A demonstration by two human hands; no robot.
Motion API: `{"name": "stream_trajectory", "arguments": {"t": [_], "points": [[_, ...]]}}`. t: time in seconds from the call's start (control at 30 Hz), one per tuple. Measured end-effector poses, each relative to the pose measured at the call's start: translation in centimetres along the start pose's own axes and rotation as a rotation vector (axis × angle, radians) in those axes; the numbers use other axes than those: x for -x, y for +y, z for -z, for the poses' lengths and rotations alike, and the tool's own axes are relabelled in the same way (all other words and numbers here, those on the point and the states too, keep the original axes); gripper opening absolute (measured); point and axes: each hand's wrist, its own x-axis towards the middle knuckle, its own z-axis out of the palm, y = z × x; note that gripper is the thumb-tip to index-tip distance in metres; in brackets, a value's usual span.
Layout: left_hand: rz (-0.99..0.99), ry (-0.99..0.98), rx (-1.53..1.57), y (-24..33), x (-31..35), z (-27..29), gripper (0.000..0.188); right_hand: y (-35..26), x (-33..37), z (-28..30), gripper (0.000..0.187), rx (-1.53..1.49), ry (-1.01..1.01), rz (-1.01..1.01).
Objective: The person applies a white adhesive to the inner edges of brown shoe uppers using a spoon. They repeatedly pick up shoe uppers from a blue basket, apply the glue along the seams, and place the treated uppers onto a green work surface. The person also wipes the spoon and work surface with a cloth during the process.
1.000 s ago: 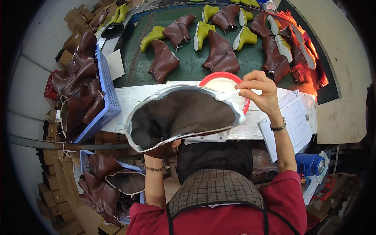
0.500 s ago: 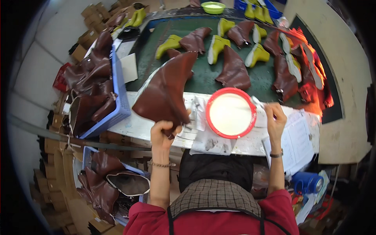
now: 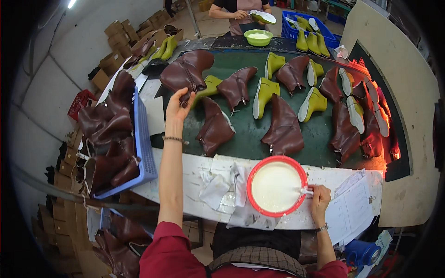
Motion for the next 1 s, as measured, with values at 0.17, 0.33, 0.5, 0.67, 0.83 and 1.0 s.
{"name": "stream_trajectory", "arguments": {"t": [0.17,0.33,0.5,0.67,0.83,1.0], "points": [[-0.008,0.047,0.009,0.0,-10.1,0.1,0.007,0.4,0.1,0.1,0.036,-0.021,-0.046,-0.047],[-0.031,0.074,0.08,0.3,-17.9,3.1,0.009,0.8,0.0,-0.3,0.036,-0.005,-0.052,-0.071],[0.019,0.093,0.112,-1.3,-23.4,4.3,0.013,0.7,-0.1,-0.2,0.041,0.034,-0.055,-0.124],[0.031,0.036,0.204,-2.2,-26.8,5.2,0.025,0.6,-0.2,-0.7,0.046,0.07,-0.031,-0.125],[-0.152,0.155,-0.047,-1.4,-28.7,8.1,0.042,0.7,-0.4,-1.0,0.049,0.08,-0.046,-0.118],[-0.443,0.513,-1.438,-0.7,-26.2,12.9,0.091,0.5,-0.1,-0.9,0.047,0.085,-0.044,-0.142]]}}
